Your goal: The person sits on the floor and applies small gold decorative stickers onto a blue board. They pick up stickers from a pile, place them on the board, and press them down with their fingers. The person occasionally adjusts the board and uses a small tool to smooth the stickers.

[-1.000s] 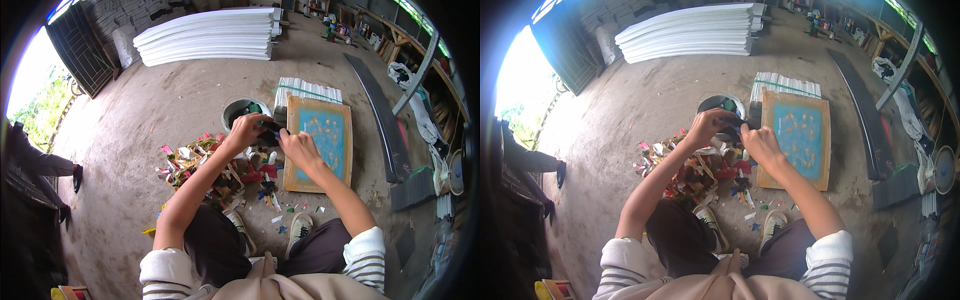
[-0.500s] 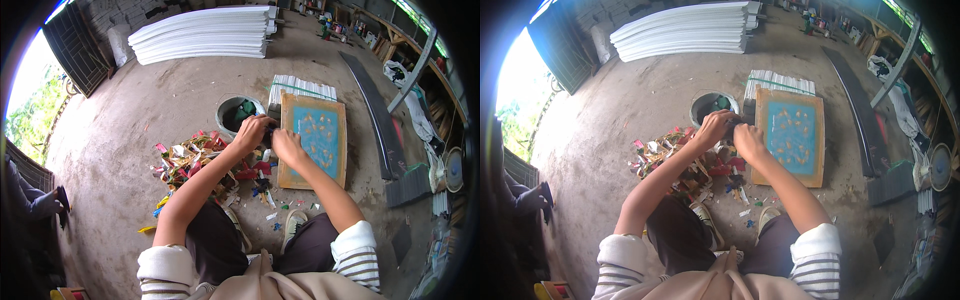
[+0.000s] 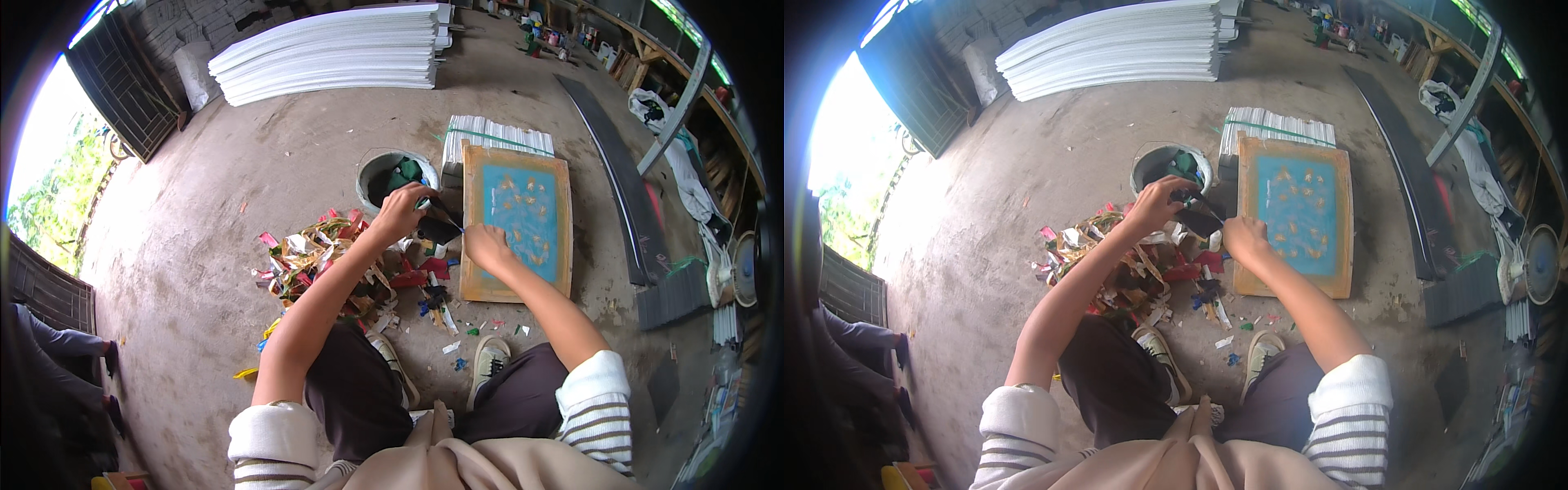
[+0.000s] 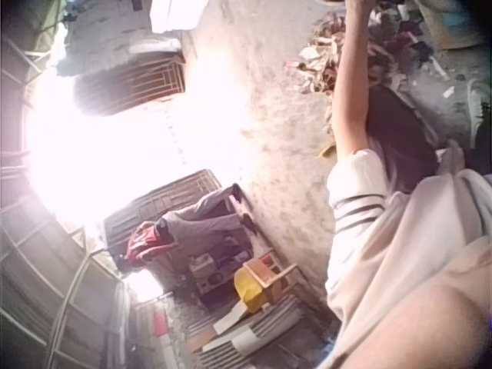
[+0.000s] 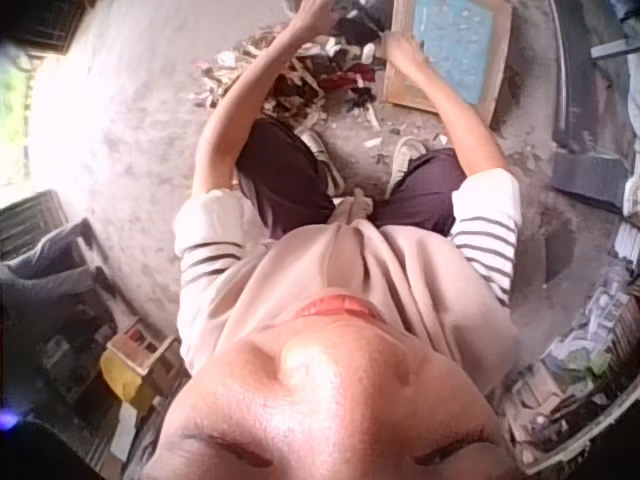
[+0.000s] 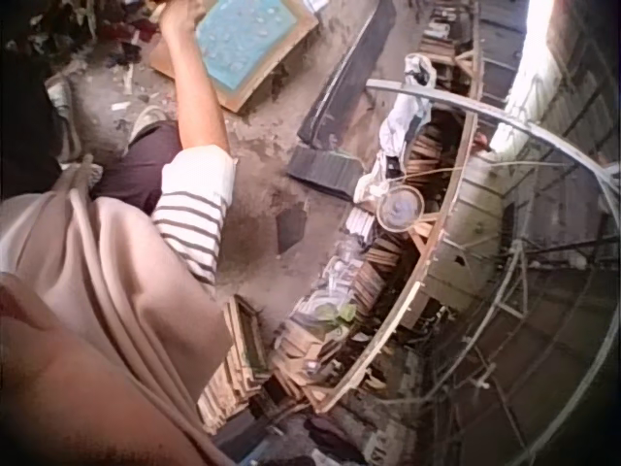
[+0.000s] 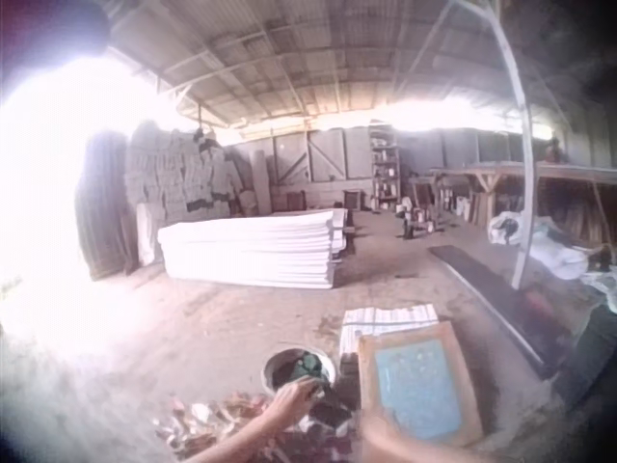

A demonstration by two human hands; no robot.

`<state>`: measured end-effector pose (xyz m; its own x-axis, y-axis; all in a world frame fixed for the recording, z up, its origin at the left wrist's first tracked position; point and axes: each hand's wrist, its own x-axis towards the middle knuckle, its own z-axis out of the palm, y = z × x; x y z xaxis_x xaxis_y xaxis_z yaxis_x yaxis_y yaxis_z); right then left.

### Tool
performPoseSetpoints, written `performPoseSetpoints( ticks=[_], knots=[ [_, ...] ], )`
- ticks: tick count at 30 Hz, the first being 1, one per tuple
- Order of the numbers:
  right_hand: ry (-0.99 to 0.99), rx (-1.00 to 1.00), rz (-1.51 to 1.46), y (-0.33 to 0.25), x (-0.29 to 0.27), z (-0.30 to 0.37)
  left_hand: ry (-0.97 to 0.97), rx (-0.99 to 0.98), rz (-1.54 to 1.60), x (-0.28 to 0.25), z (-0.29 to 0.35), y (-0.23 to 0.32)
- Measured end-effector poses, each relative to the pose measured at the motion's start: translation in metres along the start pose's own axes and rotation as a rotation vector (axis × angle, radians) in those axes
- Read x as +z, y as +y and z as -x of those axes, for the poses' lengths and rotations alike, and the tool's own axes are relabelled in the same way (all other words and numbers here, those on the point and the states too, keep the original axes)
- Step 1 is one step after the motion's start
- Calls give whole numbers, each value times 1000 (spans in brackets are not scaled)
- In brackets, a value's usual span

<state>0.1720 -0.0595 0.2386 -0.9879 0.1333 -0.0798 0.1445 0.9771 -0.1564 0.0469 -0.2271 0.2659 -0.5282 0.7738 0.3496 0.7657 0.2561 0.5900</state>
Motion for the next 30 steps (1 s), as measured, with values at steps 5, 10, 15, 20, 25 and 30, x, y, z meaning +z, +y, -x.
performPoseSetpoints(
  ticks=[5, 10, 15, 20, 25, 30],
  knots=[
    [-34, 0, 87, 10, 12, 8, 11, -19, -23, 0, 5, -4],
    [-137, 140, 177, 68, 28, 37, 124, -131, -1, -42, 14, -15],
    [-213, 269, -240, 84, 15, 34, -139, -289, 232, -37, 17, -6],
    [-208, 230, -978, 71, 4, 18, -215, -101, 551, -20, 9, 25],
    [-328, 262, -1502, 34, 7, 17, -204, -84, 790, -18, 6, 39],
    [-589, 164, -1905, 12, 7, 18, -254, -260, 1077, -20, 8, 36]
  ],
)
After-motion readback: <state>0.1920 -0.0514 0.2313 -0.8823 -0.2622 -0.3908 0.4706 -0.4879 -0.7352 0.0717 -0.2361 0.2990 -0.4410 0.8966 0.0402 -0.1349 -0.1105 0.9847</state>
